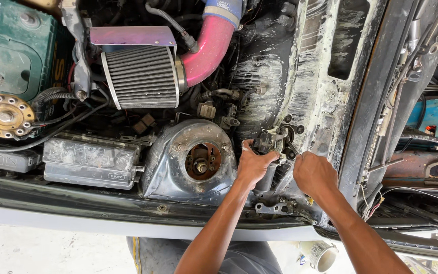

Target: The person works on a car engine with the hood open, using a wrench to tighten bolts on a component near the firewall. They repeatedly adjust the part and use the wrench to secure it in place.

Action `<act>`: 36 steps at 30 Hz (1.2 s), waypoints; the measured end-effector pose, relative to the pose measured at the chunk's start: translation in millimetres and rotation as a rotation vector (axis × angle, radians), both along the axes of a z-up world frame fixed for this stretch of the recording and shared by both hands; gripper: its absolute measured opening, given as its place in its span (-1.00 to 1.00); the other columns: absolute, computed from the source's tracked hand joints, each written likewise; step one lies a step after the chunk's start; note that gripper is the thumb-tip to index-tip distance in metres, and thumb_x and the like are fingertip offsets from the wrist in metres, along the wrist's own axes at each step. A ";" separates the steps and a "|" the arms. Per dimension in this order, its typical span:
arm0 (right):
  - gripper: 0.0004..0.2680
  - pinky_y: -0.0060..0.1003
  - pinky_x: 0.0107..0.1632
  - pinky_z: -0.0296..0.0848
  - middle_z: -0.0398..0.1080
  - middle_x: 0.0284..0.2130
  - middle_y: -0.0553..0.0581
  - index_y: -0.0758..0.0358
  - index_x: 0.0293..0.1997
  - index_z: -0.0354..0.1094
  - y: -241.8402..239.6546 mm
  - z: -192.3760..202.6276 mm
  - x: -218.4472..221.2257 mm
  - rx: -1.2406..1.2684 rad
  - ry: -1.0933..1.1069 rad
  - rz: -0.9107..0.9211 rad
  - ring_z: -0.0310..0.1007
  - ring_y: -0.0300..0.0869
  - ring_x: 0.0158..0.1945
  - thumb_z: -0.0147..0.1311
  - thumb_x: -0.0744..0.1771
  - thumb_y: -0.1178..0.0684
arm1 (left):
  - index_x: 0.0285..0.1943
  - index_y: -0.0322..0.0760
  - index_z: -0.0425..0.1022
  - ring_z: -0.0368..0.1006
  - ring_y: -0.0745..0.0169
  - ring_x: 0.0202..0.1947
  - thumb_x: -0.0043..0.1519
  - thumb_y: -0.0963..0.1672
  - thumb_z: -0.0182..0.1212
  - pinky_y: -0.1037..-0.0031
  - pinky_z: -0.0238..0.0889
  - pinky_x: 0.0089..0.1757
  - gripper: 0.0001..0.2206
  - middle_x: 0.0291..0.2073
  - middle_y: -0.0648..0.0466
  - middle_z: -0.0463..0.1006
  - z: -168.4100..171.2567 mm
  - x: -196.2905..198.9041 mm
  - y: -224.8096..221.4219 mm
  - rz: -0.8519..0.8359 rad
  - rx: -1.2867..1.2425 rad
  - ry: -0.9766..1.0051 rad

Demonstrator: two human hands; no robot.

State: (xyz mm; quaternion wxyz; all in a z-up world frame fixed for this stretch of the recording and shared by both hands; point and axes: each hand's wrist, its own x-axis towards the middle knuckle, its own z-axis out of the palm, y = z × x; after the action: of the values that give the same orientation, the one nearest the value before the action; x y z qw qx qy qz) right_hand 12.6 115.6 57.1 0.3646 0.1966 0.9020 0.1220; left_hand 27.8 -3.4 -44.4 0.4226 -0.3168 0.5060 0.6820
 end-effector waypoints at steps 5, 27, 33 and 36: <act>-0.67 0.14 -0.15 0.48 0.49 -0.39 0.48 0.32 -0.23 0.43 16.4 -0.1 3.2 -0.024 -0.006 0.095 0.53 0.33 -0.20 -0.31 0.35 -0.09 | 0.18 -0.04 0.27 0.48 0.03 0.05 -0.22 0.05 0.38 0.25 0.33 0.01 -0.29 -0.08 0.00 0.56 3.4 -3.3 -1.2 0.009 0.000 -0.011; -0.70 0.19 -0.16 0.45 0.46 -0.44 0.52 0.33 -0.29 0.39 47.1 -15.1 13.7 -0.123 0.038 0.210 0.50 0.38 -0.25 -0.25 0.36 -0.09 | 0.17 -0.22 0.22 0.46 -0.06 -0.06 -0.15 0.01 0.41 0.13 0.33 -0.12 -0.31 -0.17 -0.11 0.48 7.1 -6.8 -9.0 0.029 0.048 0.009; -0.70 0.18 -0.20 0.46 0.45 -0.46 0.50 0.35 -0.30 0.38 50.7 -13.8 14.3 -0.175 0.071 0.248 0.49 0.38 -0.29 -0.25 0.36 -0.08 | 0.16 -0.21 0.21 0.46 -0.10 -0.04 -0.15 0.03 0.42 0.09 0.33 -0.11 -0.30 -0.13 -0.13 0.48 1.4 -0.6 -5.2 0.019 0.036 0.023; -0.70 0.20 -0.19 0.45 0.45 -0.46 0.52 0.37 -0.30 0.39 45.0 -9.3 12.0 -0.177 0.079 0.265 0.49 0.38 -0.28 -0.24 0.36 -0.07 | 0.17 -0.24 0.19 0.44 -0.12 -0.04 -0.11 0.02 0.41 0.07 0.32 -0.10 -0.31 -0.12 -0.16 0.47 -44.1 24.2 31.0 0.021 0.067 0.033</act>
State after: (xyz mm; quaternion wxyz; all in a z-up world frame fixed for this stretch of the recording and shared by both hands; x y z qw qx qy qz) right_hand 24.6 160.5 47.8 0.3257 0.0477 0.9408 0.0812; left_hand 52.0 27.6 -88.5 0.4175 -0.2964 0.4864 0.7080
